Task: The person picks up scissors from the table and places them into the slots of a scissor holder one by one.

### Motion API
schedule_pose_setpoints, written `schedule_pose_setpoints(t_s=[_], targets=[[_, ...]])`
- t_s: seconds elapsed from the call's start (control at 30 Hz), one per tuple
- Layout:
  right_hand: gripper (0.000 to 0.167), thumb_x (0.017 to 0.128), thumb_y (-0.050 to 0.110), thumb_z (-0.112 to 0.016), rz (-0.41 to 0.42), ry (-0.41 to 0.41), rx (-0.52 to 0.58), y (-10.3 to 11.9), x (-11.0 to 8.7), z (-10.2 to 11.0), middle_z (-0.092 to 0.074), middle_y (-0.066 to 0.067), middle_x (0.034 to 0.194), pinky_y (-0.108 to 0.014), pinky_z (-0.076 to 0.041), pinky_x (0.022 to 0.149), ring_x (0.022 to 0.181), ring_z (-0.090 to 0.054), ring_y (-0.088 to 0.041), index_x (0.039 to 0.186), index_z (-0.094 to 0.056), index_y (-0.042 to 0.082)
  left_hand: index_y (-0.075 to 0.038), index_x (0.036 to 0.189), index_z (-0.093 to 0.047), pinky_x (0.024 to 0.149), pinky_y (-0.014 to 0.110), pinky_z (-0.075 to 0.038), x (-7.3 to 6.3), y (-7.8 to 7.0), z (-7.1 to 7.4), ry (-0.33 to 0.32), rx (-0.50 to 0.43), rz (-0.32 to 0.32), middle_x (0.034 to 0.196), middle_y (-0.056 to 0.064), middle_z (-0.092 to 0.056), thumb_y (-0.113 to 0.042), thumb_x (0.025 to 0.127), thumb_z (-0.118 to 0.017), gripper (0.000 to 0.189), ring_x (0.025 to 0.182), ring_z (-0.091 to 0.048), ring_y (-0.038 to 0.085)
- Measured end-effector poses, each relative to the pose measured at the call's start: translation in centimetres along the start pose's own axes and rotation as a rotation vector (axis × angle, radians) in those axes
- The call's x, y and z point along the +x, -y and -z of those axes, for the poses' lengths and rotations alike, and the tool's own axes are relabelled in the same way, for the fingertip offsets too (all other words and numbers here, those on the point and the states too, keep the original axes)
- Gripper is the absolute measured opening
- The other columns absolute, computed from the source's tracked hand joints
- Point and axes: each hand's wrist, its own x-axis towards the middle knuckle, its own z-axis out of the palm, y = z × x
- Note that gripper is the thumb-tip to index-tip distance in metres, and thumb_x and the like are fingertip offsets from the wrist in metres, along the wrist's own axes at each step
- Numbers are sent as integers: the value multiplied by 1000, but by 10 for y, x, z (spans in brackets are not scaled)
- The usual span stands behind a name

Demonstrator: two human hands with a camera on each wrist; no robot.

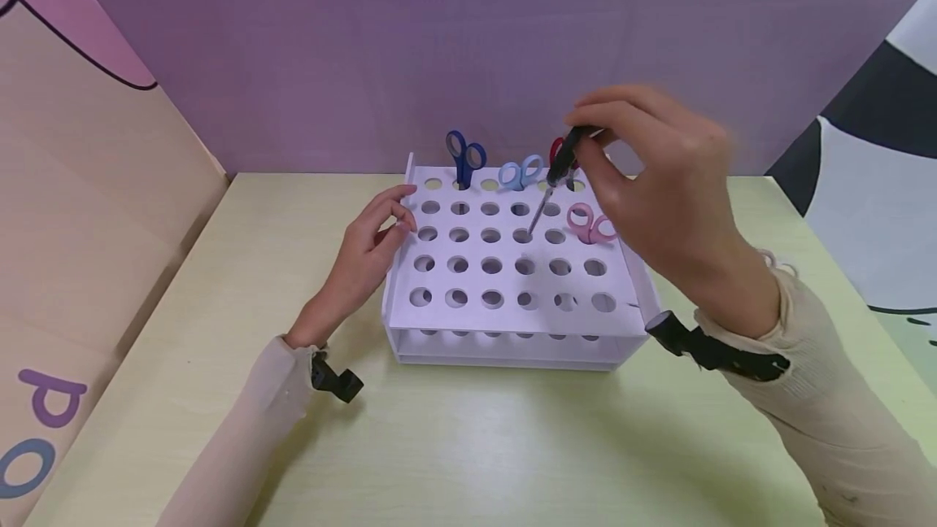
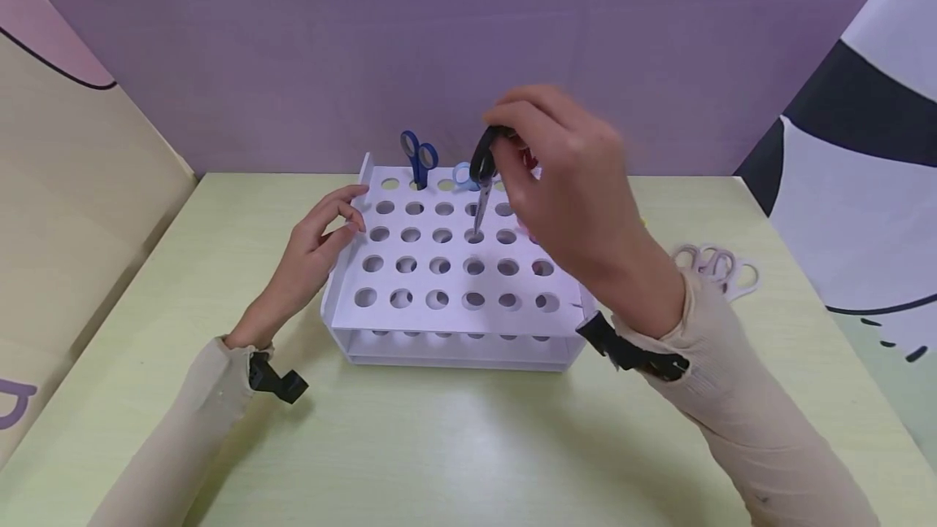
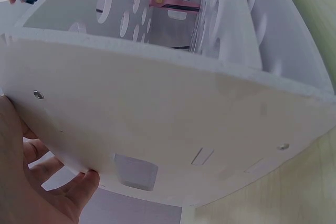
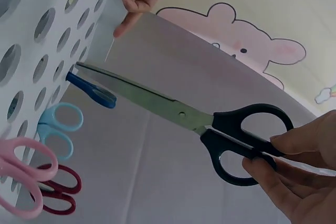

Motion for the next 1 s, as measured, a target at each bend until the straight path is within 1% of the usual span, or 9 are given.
schedule_pose_setpoints(t_s=[0.07, 0.23, 0.4, 0.47, 0.6, 0.7, 0.83, 0.9, 1.0], targets=[[17, 87, -9, -62, -8, 22, 28, 0, 2, -6, -73, -12, 101, -19, -50, 81, 83, -69, -24, 97, -74, -5, 12, 94, -55, 105, 51, -44, 0, 1, 0, 0, -4, -1, 147, 21, -45, 7, 97, -44, 13, 136, -41, 39], [15, 88, -8, -60, -18, 159, 11, -3, 6, -16, -71, -13, 102, -30, -53, 73, 80, -67, -22, 97, -72, -6, 13, 94, -55, 105, 51, -45, 0, 0, 0, -1, -5, 2, 148, 20, -45, 6, 97, -44, 14, 137, -40, 39], [17, 89, -9, -57, -83, 246, 22, -5, 11, -24, -71, -15, 99, -39, -58, 73, 80, -69, -25, 98, -71, -6, 12, 94, -55, 105, 50, -44, 1, 0, 1, 0, -4, 5, 148, 20, -45, 6, 97, -44, 13, 137, -40, 37], [17, 89, -8, -56, -94, 262, 19, -6, 14, -26, -71, -15, 98, -41, -59, 73, 81, -69, -27, 98, -71, -6, 12, 94, -55, 105, 50, -44, 1, -1, 1, 2, 1, 8, 148, 20, -45, 6, 97, -44, 13, 138, -40, 37], [17, 89, -9, -56, -106, 273, 24, -8, 16, -26, -71, -17, 98, -40, -59, 74, 82, -71, -28, 98, -70, -7, 12, 94, -55, 105, 51, -44, 1, 0, 0, 8, 4, 15, 148, 20, -44, 6, 97, -44, 13, 139, -39, 37], [17, 89, -10, -56, -119, 270, 20, -10, 16, -24, -71, -17, 98, -40, -60, 74, 81, -71, -28, 98, -70, -7, 11, 97, -56, 106, 51, -43, 4, 11, 0, 18, 9, 17, 150, 17, -43, 4, 99, -43, 15, 140, -37, 35], [18, 89, -8, -56, -125, 257, -9, -15, 15, -25, -71, -16, 97, -40, -59, 73, 78, -70, -26, 97, -71, -6, 4, 104, -57, 108, 50, -42, 8, 31, 4, 40, 36, 23, 152, 8, -42, -3, 101, -45, 14, 141, -36, 29], [18, 89, -6, -56, -124, 266, -30, -17, 15, -27, -71, -16, 96, -40, -58, 73, 79, -69, -26, 97, -72, -5, -2, 107, -57, 109, 49, -41, 7, 34, 7, 52, 62, 31, 153, 3, -42, -7, 102, -48, 12, 142, -35, 25], [17, 89, -5, -56, -120, 296, -43, -22, 12, -33, -71, -16, 95, -40, -57, 74, 82, -67, -27, 96, -72, -5, -8, 109, -59, 110, 50, -39, 5, 33, 10, 72, 118, 45, 154, -1, -40, -16, 101, -54, 12, 144, -33, 23]])
